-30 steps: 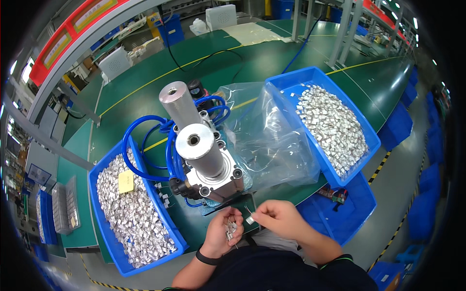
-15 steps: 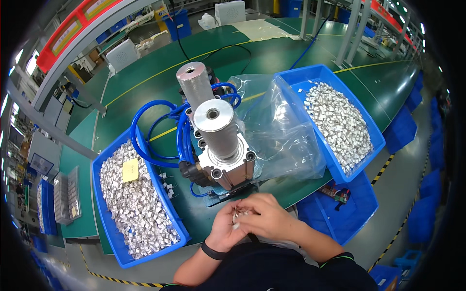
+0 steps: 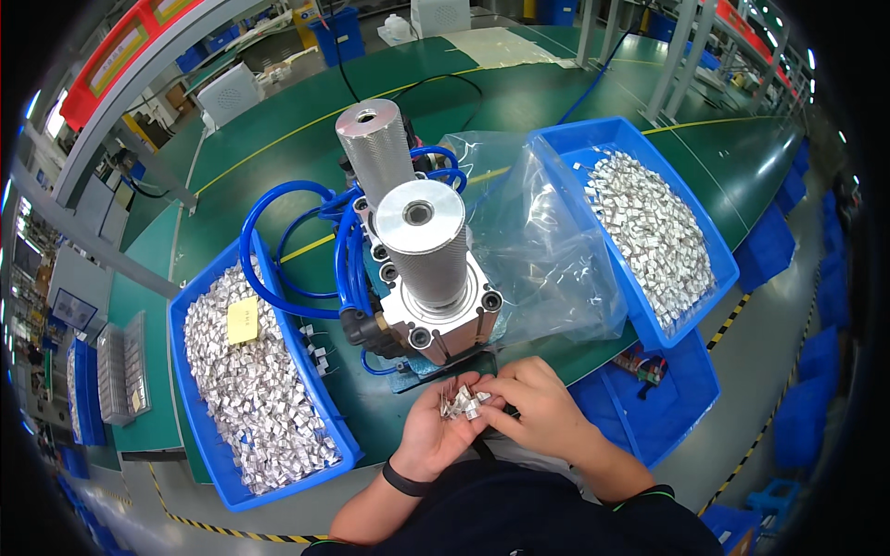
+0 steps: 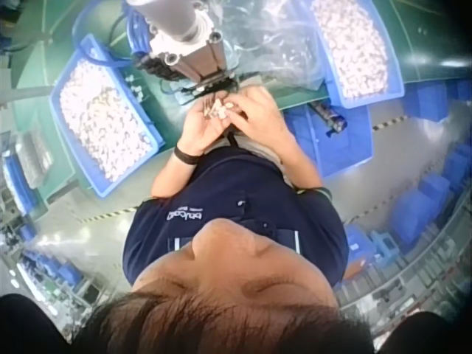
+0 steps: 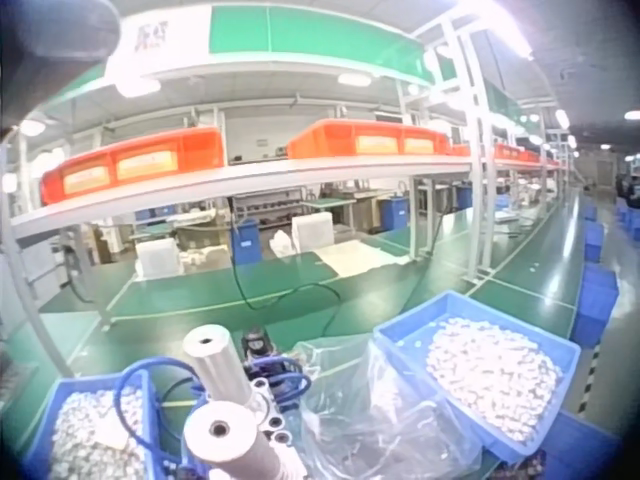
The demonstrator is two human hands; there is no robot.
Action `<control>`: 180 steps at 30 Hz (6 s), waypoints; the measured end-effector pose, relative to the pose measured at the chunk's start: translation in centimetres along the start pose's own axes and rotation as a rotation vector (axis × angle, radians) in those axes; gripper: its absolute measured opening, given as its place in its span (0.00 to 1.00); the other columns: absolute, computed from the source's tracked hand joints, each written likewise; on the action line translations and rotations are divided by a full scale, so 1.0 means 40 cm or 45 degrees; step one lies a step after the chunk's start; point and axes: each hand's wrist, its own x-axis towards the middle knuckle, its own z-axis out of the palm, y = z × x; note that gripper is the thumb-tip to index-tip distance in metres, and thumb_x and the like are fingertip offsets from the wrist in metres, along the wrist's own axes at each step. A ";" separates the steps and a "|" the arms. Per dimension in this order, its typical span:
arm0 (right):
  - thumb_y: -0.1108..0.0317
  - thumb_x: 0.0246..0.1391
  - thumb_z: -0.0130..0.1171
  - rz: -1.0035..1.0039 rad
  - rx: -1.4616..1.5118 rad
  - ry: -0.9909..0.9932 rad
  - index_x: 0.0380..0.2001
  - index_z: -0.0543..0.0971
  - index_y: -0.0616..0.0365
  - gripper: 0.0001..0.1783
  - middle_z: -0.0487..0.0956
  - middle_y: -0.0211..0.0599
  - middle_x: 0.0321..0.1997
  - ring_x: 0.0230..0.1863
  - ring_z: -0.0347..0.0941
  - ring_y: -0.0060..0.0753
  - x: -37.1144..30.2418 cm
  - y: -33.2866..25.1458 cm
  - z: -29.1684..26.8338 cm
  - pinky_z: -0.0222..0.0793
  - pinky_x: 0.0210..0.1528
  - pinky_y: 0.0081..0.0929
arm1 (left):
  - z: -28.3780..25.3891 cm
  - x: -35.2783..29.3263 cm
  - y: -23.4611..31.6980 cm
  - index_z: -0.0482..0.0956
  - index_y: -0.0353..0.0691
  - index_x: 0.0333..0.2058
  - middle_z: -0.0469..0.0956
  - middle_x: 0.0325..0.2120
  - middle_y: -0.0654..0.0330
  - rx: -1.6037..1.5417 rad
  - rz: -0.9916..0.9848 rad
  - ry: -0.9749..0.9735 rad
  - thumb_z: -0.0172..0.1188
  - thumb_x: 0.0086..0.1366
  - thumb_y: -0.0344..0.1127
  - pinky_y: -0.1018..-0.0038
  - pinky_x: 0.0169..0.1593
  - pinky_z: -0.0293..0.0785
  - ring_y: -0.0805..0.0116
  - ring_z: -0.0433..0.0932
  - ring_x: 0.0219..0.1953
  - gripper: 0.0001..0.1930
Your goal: Assembling small metal components onto a mechanical cylinder device.
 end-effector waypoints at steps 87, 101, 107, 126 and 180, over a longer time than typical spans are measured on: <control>0.68 0.53 0.62 1.027 1.256 -0.043 0.27 0.78 0.62 0.08 0.76 0.29 0.21 0.18 0.66 0.13 0.036 0.066 0.022 0.57 0.18 0.15 | 0.030 -0.006 -0.004 0.72 0.33 0.49 0.77 0.44 0.49 0.146 0.177 0.123 0.44 0.69 0.41 0.61 0.49 0.76 0.53 0.78 0.45 0.19; 0.67 0.49 0.64 0.253 0.025 0.015 0.38 0.81 0.56 0.11 0.76 0.40 0.32 0.35 0.75 0.42 -0.017 -0.016 -0.078 0.71 0.36 0.34 | 0.069 -0.012 -0.020 0.59 0.30 0.61 0.69 0.54 0.40 0.222 0.120 0.044 0.39 0.71 0.41 0.55 0.59 0.70 0.45 0.69 0.58 0.25; 0.68 0.49 0.63 0.067 0.015 -0.213 0.42 0.81 0.54 0.14 0.75 0.41 0.35 0.39 0.73 0.45 0.016 0.009 -0.027 0.70 0.41 0.36 | 0.055 -0.018 -0.001 0.61 0.29 0.59 0.67 0.56 0.42 0.228 0.101 -0.017 0.37 0.71 0.40 0.59 0.59 0.69 0.50 0.70 0.58 0.24; 0.74 0.57 0.59 0.595 1.003 0.199 0.27 0.75 0.69 0.08 0.81 0.40 0.30 0.28 0.79 0.22 0.028 0.006 0.024 0.72 0.29 0.18 | 0.061 -0.014 0.004 0.69 0.26 0.51 0.70 0.53 0.41 0.163 0.175 0.164 0.43 0.69 0.42 0.52 0.63 0.66 0.45 0.70 0.57 0.22; 0.73 0.56 0.62 0.595 0.870 0.511 0.27 0.77 0.68 0.08 0.79 0.38 0.27 0.27 0.76 0.21 0.013 0.036 0.138 0.70 0.30 0.18 | 0.004 -0.024 -0.003 0.71 0.27 0.50 0.71 0.54 0.42 0.149 0.152 0.154 0.41 0.69 0.42 0.56 0.62 0.67 0.49 0.72 0.56 0.22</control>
